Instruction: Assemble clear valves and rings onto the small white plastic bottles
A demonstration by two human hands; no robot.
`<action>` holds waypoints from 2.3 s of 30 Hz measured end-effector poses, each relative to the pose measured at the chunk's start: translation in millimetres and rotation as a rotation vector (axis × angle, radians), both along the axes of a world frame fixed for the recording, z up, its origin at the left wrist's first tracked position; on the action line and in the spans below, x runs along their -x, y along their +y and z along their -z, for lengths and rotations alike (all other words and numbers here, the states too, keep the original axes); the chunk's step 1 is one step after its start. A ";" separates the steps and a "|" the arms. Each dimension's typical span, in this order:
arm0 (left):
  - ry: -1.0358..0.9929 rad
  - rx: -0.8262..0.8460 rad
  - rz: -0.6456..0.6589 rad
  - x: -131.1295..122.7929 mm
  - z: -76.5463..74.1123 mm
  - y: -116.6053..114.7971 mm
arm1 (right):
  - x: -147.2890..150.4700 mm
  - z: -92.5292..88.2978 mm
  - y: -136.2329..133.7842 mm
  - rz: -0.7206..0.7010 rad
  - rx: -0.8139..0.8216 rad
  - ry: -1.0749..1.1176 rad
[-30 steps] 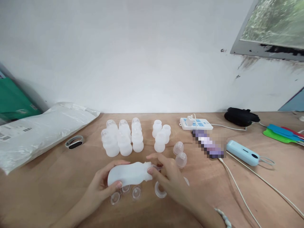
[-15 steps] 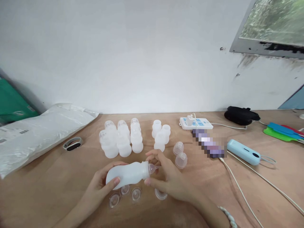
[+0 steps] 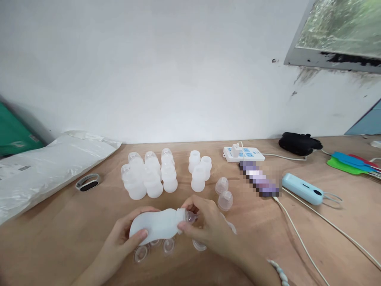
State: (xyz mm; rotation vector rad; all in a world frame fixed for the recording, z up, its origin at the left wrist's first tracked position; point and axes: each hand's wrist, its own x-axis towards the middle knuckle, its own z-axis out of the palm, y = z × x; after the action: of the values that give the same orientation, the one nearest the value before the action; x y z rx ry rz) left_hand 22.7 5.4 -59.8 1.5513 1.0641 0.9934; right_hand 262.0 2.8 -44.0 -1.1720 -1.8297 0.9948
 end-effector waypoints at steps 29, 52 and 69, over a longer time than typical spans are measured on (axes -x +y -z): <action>0.383 -0.869 -0.070 8.2 11.6 -6.9 | 12.8 -10.4 -3.1 0.010 0.328 0.190; 0.168 -0.349 -0.145 12.4 7.4 0.1 | -36.5 -29.9 9.0 0.240 -0.072 0.035; 0.088 -0.564 -0.198 2.6 22.9 -16.5 | 7.6 -1.8 -5.5 0.040 -0.140 0.160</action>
State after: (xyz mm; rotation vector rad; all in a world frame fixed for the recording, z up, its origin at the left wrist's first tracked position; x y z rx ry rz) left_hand 20.1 -11.1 -82.8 1.9793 1.0666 1.4623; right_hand 254.4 -2.6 -42.2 -1.0119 -1.7138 0.8964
